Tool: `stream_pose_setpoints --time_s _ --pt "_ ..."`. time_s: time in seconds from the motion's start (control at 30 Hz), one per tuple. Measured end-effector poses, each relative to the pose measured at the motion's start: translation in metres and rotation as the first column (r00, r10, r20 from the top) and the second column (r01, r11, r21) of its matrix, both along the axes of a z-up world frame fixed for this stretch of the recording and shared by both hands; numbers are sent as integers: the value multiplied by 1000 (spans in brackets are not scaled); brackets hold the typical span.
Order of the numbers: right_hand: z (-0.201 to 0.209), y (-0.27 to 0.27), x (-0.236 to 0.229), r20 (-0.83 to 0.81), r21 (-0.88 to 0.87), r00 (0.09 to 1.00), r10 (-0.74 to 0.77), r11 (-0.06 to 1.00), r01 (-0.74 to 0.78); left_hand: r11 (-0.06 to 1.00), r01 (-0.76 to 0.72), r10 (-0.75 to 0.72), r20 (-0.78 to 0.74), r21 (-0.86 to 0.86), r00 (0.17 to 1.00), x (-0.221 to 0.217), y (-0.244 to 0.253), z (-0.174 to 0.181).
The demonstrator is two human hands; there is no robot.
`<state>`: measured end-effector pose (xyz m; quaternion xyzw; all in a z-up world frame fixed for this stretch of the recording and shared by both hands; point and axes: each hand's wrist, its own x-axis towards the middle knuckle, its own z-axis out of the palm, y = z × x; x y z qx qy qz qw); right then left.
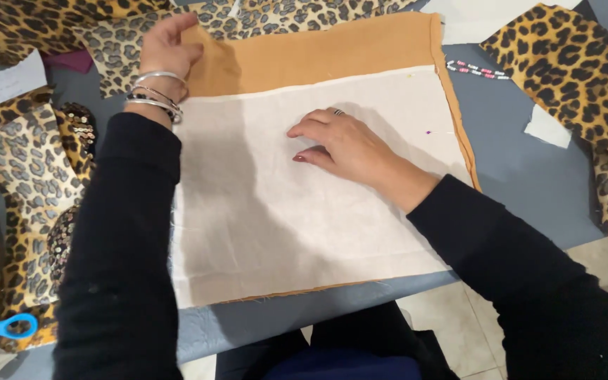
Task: Pinning layers of fabric together on a work surface to prepare for sewing
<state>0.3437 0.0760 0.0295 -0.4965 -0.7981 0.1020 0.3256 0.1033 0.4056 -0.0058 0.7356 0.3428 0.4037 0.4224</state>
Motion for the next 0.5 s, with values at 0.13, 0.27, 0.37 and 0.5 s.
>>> stream_pose_setpoints --time_s 0.13,0.27,0.37,0.5 --pt "1 -2 -1 -6 8 1000 2 1000 -2 818 139 -56 -164 558 985 11 -101 108" --pt "1 -1 0 18 18 1000 4 1000 -5 448 203 107 -278 871 955 -16 -131 135" --pt "4 -4 -3 15 -11 1000 -12 1000 12 494 98 261 -255 864 931 -41 -94 105" --pt "2 -4 -5 14 22 1000 4 1000 -4 629 78 247 -294 774 923 -51 -79 72"
